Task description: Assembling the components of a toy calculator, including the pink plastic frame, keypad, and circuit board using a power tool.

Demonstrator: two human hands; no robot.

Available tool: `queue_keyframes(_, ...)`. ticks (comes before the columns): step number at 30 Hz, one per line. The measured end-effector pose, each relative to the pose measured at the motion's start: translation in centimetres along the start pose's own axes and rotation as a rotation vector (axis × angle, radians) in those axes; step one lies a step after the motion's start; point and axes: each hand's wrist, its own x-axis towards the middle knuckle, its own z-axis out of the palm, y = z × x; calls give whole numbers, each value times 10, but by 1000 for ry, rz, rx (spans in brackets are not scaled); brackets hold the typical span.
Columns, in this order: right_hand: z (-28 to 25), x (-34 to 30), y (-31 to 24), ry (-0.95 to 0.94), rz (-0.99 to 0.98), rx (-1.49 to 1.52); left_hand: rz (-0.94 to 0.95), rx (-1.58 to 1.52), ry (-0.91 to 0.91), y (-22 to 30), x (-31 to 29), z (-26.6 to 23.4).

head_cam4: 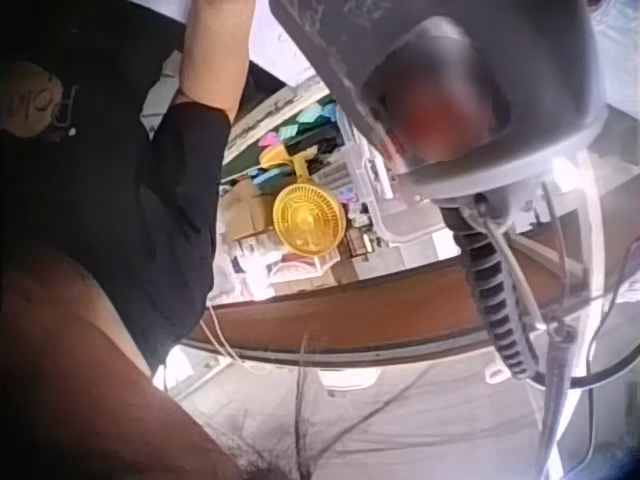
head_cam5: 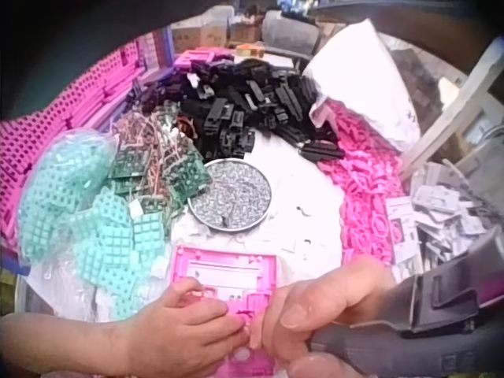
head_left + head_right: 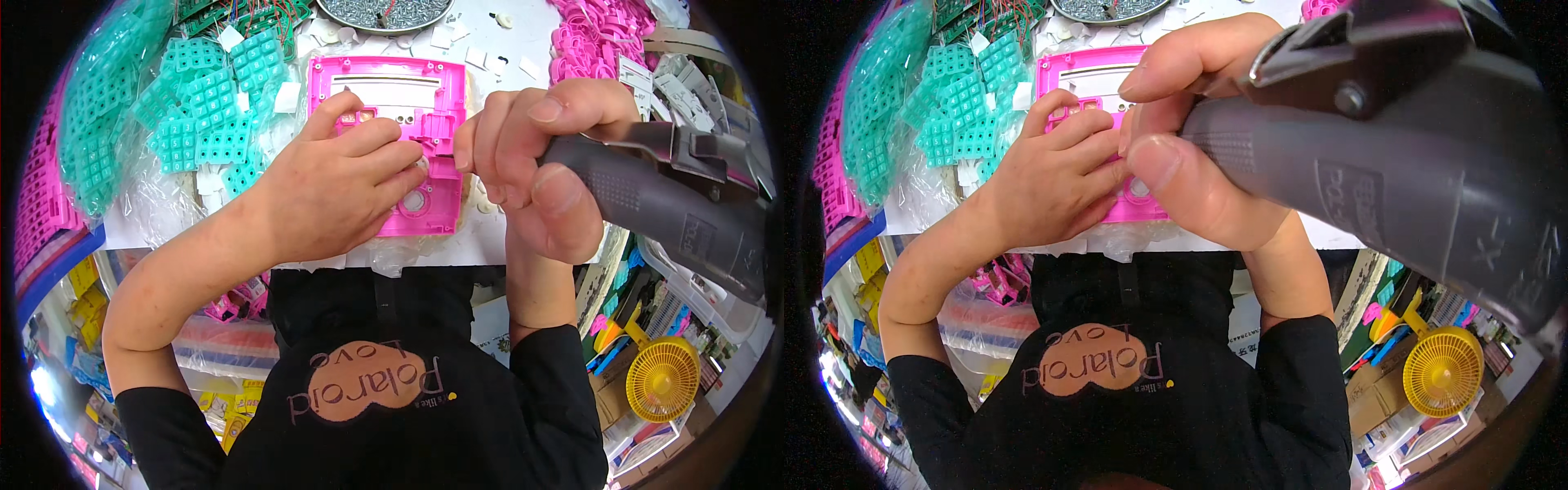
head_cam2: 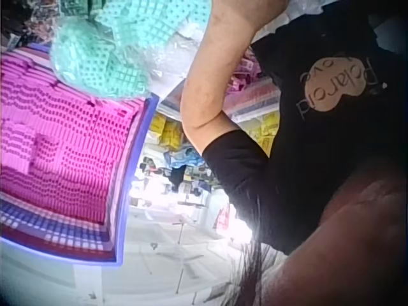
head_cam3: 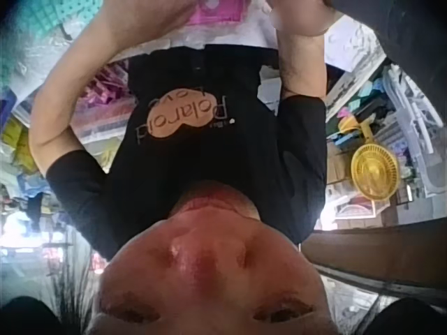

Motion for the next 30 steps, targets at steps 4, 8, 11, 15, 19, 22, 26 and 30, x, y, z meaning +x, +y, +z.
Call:
queue_keyframes(4, 10, -6, -1, 103, 56, 53, -4, -17, -16, -2, 1, -3)
queue_keyframes(8, 20, -8, 0, 163, 99, 65, 9, -38, -38, -6, -2, -4)
queue_keyframes(11, 20, -9, 1, 165, 101, 64, 17, -37, -53, -8, -2, -4)
queue_keyframes(15, 20, -9, 2, 171, 105, 63, 27, -41, -84, -11, -2, -6)
queue_keyframes(19, 20, -9, 3, 177, 103, 48, 41, -39, -99, -13, -2, -7)
queue_keyframes(22, 19, -10, 3, 159, 114, 14, 44, -39, -128, -14, -3, -8)
queue_keyframes(26, 18, -10, 7, 99, 114, -59, 51, -47, -93, -14, -4, -6)
queue_keyframes(30, 18, -12, 15, 78, 90, -134, 50, -55, -74, -14, -6, -3)
